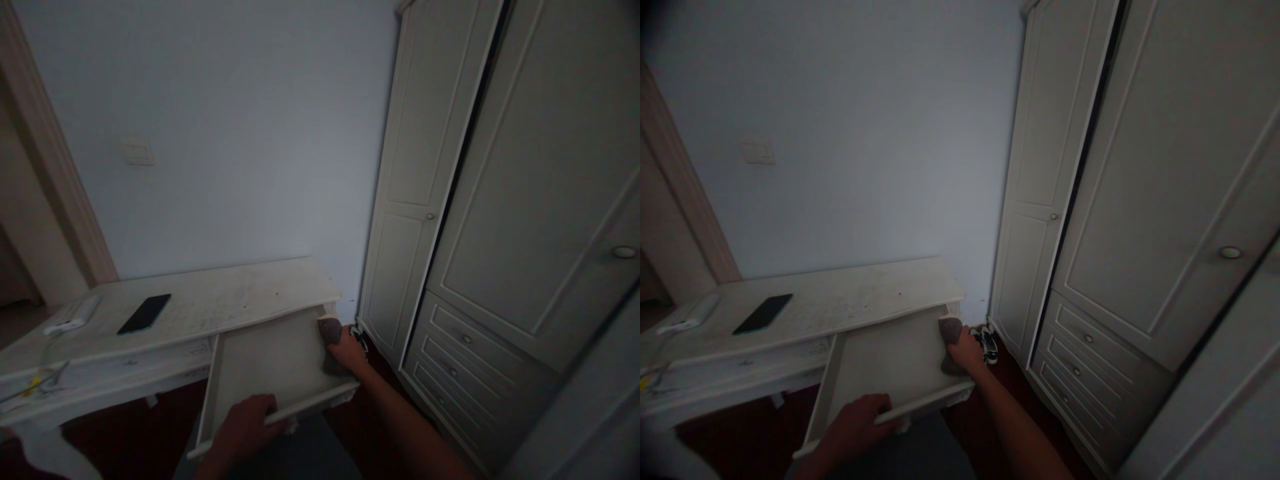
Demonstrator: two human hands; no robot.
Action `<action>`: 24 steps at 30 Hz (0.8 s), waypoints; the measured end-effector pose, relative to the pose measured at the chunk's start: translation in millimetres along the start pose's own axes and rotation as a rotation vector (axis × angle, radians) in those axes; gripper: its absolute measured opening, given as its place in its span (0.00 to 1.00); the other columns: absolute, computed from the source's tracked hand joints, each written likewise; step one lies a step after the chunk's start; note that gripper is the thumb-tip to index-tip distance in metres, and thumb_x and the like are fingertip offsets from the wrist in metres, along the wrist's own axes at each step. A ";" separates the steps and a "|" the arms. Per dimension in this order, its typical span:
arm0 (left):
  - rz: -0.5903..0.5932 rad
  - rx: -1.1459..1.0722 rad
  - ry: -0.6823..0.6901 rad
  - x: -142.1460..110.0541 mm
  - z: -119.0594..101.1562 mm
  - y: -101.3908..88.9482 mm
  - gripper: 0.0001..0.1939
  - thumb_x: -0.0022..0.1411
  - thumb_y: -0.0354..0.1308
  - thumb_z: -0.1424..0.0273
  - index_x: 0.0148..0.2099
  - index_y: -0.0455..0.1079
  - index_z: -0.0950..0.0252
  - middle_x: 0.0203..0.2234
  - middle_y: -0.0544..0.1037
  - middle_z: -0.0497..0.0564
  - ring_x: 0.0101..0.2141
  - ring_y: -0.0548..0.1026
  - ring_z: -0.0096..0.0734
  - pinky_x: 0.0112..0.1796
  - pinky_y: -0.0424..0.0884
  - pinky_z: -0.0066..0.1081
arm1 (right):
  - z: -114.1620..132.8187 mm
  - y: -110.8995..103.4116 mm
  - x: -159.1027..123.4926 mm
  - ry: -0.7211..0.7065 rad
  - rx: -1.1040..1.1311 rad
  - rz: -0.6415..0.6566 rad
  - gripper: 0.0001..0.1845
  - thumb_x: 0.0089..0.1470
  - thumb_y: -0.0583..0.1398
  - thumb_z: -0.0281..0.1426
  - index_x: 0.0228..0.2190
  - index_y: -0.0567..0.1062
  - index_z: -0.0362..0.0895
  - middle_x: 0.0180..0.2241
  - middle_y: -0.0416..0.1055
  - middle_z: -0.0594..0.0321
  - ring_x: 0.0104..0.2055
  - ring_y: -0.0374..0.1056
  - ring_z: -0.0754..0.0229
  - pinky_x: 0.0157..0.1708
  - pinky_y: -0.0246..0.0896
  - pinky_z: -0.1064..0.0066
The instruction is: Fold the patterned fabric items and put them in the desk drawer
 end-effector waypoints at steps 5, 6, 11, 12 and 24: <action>-0.005 -0.017 -0.012 0.9 0.0 -0.5 0.21 0.64 0.56 0.47 0.45 0.78 0.57 0.45 0.85 0.53 0.46 0.81 0.45 0.44 0.67 0.37 | -1.6 1.6 0.8 -0.013 0.005 0.002 0.29 0.57 0.62 0.40 0.56 0.68 0.41 0.51 0.79 0.41 0.54 0.78 0.39 0.49 0.68 0.57; -0.005 -0.016 -0.015 0.9 0.3 -0.5 0.21 0.64 0.57 0.47 0.45 0.78 0.57 0.45 0.85 0.53 0.46 0.81 0.45 0.44 0.67 0.37 | -2.1 1.8 0.9 -0.013 0.006 0.001 0.29 0.57 0.62 0.40 0.57 0.68 0.42 0.51 0.79 0.42 0.53 0.78 0.39 0.49 0.68 0.57; -0.006 -0.016 -0.007 1.3 0.7 0.7 0.20 0.63 0.57 0.48 0.45 0.78 0.56 0.45 0.85 0.53 0.46 0.81 0.45 0.44 0.67 0.37 | -2.7 1.0 -1.3 -0.009 0.006 -0.004 0.29 0.57 0.62 0.41 0.57 0.68 0.42 0.51 0.79 0.41 0.53 0.78 0.39 0.50 0.68 0.56; -0.008 -0.020 -0.006 1.4 0.9 0.8 0.20 0.63 0.57 0.47 0.45 0.78 0.56 0.45 0.85 0.53 0.46 0.81 0.45 0.44 0.67 0.37 | -2.4 0.4 -2.1 -0.009 0.005 -0.004 0.29 0.57 0.62 0.41 0.56 0.68 0.41 0.51 0.79 0.41 0.54 0.78 0.39 0.50 0.68 0.55; -0.008 -0.020 -0.008 0.9 -1.1 -1.5 0.20 0.63 0.57 0.48 0.44 0.78 0.56 0.45 0.85 0.53 0.46 0.81 0.44 0.45 0.67 0.37 | -1.7 -2.9 -9.4 -0.013 0.015 0.004 0.28 0.58 0.62 0.40 0.56 0.67 0.41 0.52 0.79 0.42 0.54 0.78 0.39 0.50 0.69 0.57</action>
Point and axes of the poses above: each hand's wrist, its own x-axis towards the middle knuckle, its own y-axis out of the palm, z = x × y, the point moved 9 cm from there along x, towards the middle knuckle
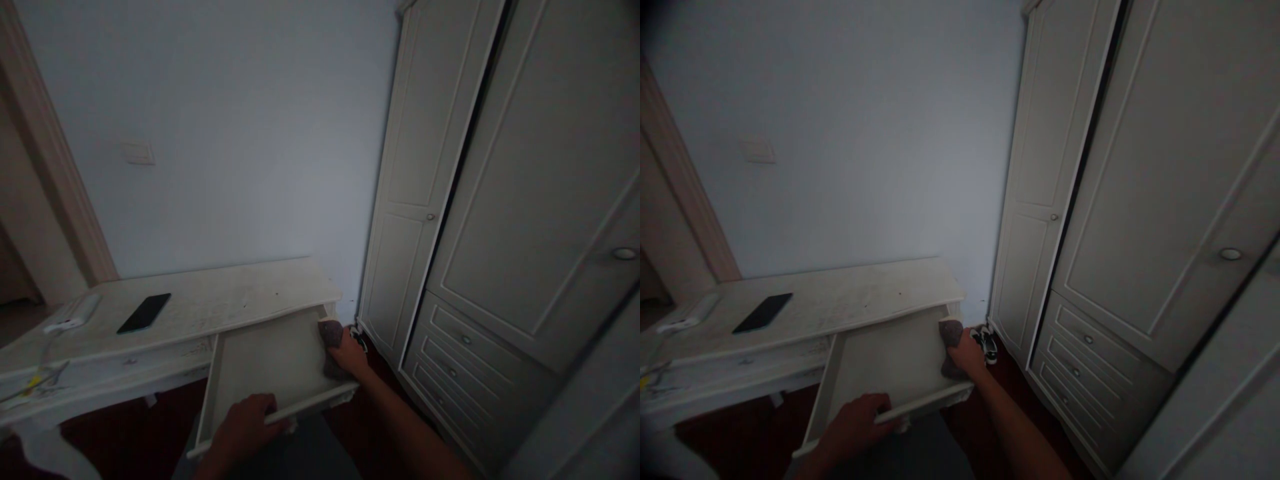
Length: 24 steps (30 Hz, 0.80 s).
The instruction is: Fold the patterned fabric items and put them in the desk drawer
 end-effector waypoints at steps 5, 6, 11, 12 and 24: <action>0.005 0.012 0.004 -0.3 0.7 1.6 0.20 0.63 0.57 0.48 0.45 0.78 0.56 0.45 0.85 0.53 0.46 0.81 0.44 0.45 0.67 0.37 | -1.0 0.1 -1.6 0.001 -0.002 0.001 0.28 0.58 0.62 0.39 0.56 0.67 0.41 0.53 0.79 0.42 0.55 0.78 0.39 0.50 0.69 0.56; 0.001 0.011 0.007 -0.2 0.7 1.5 0.20 0.63 0.57 0.48 0.45 0.78 0.57 0.45 0.85 0.53 0.46 0.81 0.44 0.44 0.67 0.37 | -1.1 0.2 -1.8 0.000 -0.001 0.002 0.28 0.57 0.62 0.39 0.56 0.67 0.42 0.53 0.79 0.42 0.55 0.78 0.39 0.50 0.69 0.57; -0.003 0.009 0.004 0.1 1.2 1.5 0.21 0.63 0.57 0.48 0.45 0.79 0.58 0.45 0.85 0.54 0.46 0.81 0.46 0.45 0.67 0.39 | -2.0 1.2 -2.6 -0.001 0.010 0.006 0.27 0.58 0.62 0.39 0.56 0.67 0.42 0.52 0.79 0.42 0.55 0.78 0.40 0.50 0.69 0.58; 0.002 0.006 0.000 -0.1 1.2 1.5 0.21 0.63 0.57 0.49 0.46 0.79 0.58 0.45 0.85 0.54 0.46 0.81 0.46 0.45 0.67 0.39 | -2.2 1.6 -2.6 0.000 0.013 0.006 0.27 0.58 0.62 0.39 0.55 0.67 0.41 0.52 0.79 0.42 0.55 0.78 0.40 0.50 0.69 0.58; 0.003 0.011 0.008 0.4 1.5 2.3 0.21 0.64 0.56 0.47 0.45 0.78 0.57 0.45 0.85 0.53 0.46 0.81 0.44 0.45 0.67 0.37 | -13.0 -1.4 -1.9 -0.064 0.298 -0.094 0.26 0.55 0.64 0.39 0.54 0.70 0.44 0.53 0.80 0.47 0.56 0.77 0.44 0.53 0.70 0.60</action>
Point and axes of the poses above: each hand's wrist, its own x-axis towards the middle knuckle, its own y-axis out of the palm, z = x × y, the point moved 9 cm from there along x, towards the middle knuckle
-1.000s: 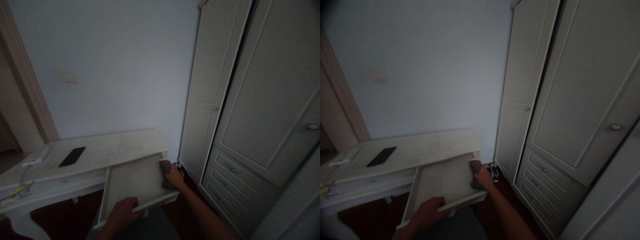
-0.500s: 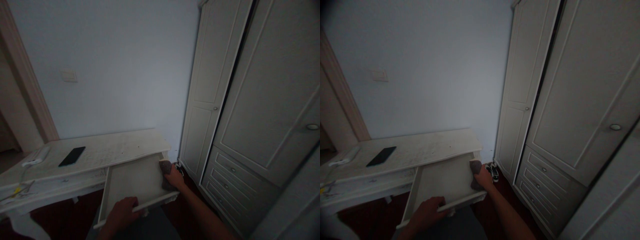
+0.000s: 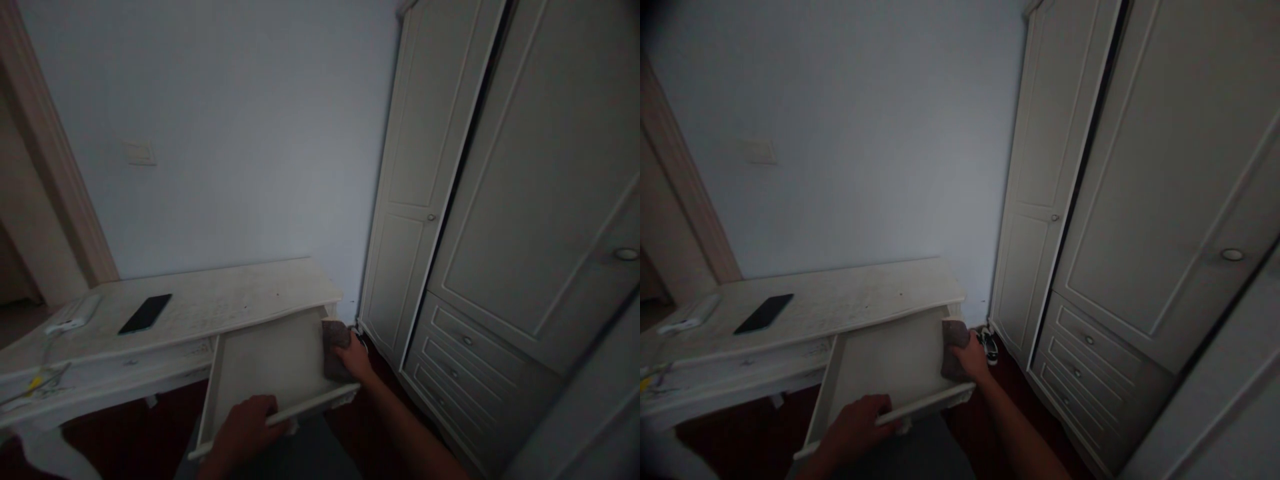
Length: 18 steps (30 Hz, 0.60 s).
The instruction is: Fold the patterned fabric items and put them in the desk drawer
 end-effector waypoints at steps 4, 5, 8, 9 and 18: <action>0.005 0.023 -0.005 0.1 -0.6 1.8 0.22 0.65 0.55 0.47 0.45 0.78 0.57 0.45 0.85 0.54 0.46 0.81 0.45 0.44 0.67 0.37 | -6.6 -20.1 -2.4 -0.048 0.205 -0.089 0.31 0.63 0.56 0.46 0.60 0.68 0.40 0.58 0.77 0.45 0.59 0.75 0.46 0.54 0.73 0.60; 0.003 0.025 -0.009 -0.1 -0.3 1.9 0.22 0.65 0.55 0.47 0.45 0.78 0.57 0.44 0.86 0.54 0.46 0.81 0.45 0.44 0.67 0.37 | -10.4 -29.8 -3.5 -0.044 0.302 -0.108 0.34 0.63 0.54 0.49 0.60 0.67 0.39 0.58 0.76 0.44 0.58 0.76 0.45 0.52 0.74 0.58; 0.006 0.012 -0.016 -1.5 1.0 1.1 0.23 0.64 0.56 0.46 0.45 0.78 0.57 0.44 0.86 0.54 0.46 0.82 0.45 0.43 0.67 0.37 | -17.0 -65.5 -9.6 -0.038 0.637 -0.079 0.43 0.57 0.57 0.60 0.60 0.68 0.40 0.56 0.78 0.43 0.54 0.78 0.41 0.50 0.76 0.55; 0.007 0.010 -0.015 -2.2 1.0 0.3 0.23 0.65 0.55 0.45 0.45 0.78 0.57 0.44 0.86 0.54 0.46 0.82 0.45 0.43 0.67 0.37 | -13.5 -77.0 -13.3 -0.059 0.697 -0.026 0.46 0.54 0.59 0.62 0.60 0.69 0.41 0.55 0.78 0.44 0.54 0.78 0.40 0.50 0.75 0.54; -0.060 0.058 0.076 -7.9 -6.2 -0.6 0.19 0.68 0.55 0.52 0.51 0.77 0.55 0.50 0.84 0.54 0.52 0.79 0.45 0.53 0.69 0.39 | 63.9 5.6 -91.0 -0.639 -0.335 0.518 0.42 0.42 0.74 0.35 0.60 0.75 0.48 0.60 0.75 0.51 0.63 0.67 0.39 0.67 0.54 0.54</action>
Point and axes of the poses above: each hand's wrist, its own x-axis towards the middle knuckle, its own y-axis out of the palm, z = x × y, the point moved 9 cm from there along x, towards the middle knuckle
